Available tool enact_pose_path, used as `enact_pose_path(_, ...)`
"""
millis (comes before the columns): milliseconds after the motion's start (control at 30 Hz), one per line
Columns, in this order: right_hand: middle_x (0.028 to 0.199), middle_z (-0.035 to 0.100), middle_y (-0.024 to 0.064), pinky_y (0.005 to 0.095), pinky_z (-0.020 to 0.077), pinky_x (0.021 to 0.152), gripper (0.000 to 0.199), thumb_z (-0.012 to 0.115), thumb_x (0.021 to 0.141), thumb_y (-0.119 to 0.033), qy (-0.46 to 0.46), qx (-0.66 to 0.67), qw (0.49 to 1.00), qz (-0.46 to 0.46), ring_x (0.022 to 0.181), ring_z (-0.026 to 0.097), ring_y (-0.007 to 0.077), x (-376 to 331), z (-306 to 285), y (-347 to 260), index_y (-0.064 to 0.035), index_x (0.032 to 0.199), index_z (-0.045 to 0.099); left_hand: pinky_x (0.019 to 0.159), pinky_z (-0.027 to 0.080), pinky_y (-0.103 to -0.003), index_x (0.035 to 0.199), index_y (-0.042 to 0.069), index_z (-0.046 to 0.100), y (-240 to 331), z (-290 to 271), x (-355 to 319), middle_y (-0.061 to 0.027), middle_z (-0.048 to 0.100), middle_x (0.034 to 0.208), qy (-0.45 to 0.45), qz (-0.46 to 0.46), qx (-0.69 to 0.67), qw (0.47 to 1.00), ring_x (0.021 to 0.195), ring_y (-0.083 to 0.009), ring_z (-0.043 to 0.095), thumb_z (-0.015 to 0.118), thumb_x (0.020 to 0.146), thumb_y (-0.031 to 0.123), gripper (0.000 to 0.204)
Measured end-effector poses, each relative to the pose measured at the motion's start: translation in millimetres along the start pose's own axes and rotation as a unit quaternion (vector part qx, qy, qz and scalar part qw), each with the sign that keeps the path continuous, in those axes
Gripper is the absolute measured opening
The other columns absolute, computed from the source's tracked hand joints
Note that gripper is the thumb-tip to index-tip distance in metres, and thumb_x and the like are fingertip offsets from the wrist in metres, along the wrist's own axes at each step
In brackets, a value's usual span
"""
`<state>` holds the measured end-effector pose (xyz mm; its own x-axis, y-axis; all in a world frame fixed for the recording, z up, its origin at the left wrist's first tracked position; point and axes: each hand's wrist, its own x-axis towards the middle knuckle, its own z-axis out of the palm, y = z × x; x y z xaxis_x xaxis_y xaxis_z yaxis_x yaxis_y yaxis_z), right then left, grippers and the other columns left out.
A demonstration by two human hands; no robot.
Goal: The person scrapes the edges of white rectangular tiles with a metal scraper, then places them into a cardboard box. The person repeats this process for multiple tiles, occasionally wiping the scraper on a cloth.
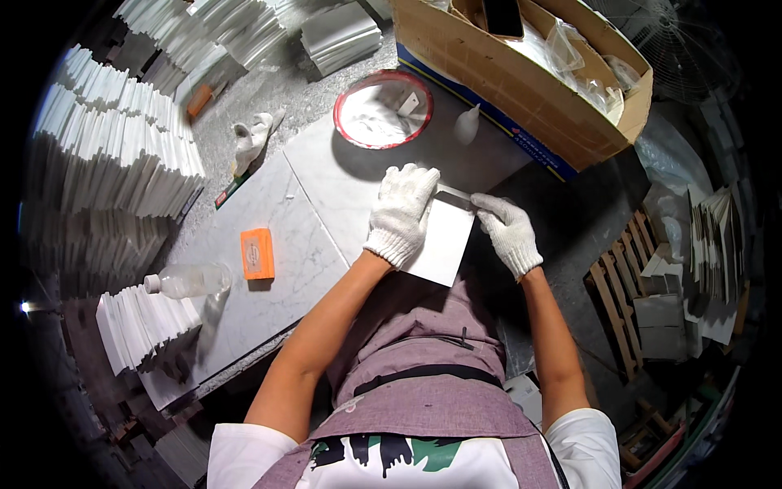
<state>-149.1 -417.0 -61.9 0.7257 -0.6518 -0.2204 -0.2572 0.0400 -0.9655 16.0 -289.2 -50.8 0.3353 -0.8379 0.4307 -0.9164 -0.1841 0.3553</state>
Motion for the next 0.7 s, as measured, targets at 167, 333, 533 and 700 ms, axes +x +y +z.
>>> enact_pose_path(167, 0.105, 0.067, 0.0086, 0.0231, 0.0485, 0.080, 0.025, 0.058, 0.088, -0.004, 0.043, -0.072, 0.995, -0.063, 0.090, 0.062, 0.0143, 1, 1, 2, -0.0016, 0.112, 0.066, 0.101, 0.036, -0.048, 0.119, 0.008, 0.053, 0, -1, 0, -0.0138, 0.059, 0.113, -0.019, -0.007, -0.001, 1.000, 0.113, -0.0330, 0.052, 0.060, 0.082, 0.009, 0.038)
enact_pose_path(333, 0.092, 0.067, 0.0095, 0.0250, 0.0495, 0.080, 0.022, 0.060, 0.087, -0.003, 0.091, -0.055, 0.987, -0.119, 0.085, 0.064, 0.0155, -12, 20, 14, -0.0018, 0.108, 0.067, 0.101, 0.037, -0.049, 0.119, 0.009, 0.055, -1, 3, -3, -0.0132, 0.060, 0.113, 0.004, -0.011, 0.015, 1.000, 0.112, -0.0329, 0.054, 0.059, 0.083, 0.010, 0.036)
enact_pose_path(533, 0.100, 0.069, 0.0103, 0.0244, 0.0489, 0.086, 0.024, 0.058, 0.086, 0.000, 0.110, -0.060, 0.989, -0.082, 0.095, 0.064, 0.0165, -4, 17, 8, -0.0016, 0.108, 0.067, 0.102, 0.037, -0.048, 0.119, 0.009, 0.055, 0, -1, 1, -0.0125, 0.059, 0.114, -0.032, -0.014, 0.017, 0.999, 0.112, -0.0325, 0.053, 0.059, 0.085, 0.012, 0.035)
enact_pose_path(700, 0.090, 0.064, 0.0061, 0.0227, 0.0479, 0.071, 0.023, 0.060, 0.085, 0.002, 0.123, -0.121, 0.972, -0.161, 0.077, 0.059, 0.0116, -18, 26, 17, -0.0005, 0.107, 0.067, 0.103, 0.036, -0.048, 0.119, 0.009, 0.053, -4, 7, -3, -0.0117, 0.059, 0.114, -0.017, -0.013, 0.032, 0.999, 0.113, -0.0319, 0.052, 0.058, 0.085, 0.012, 0.035)
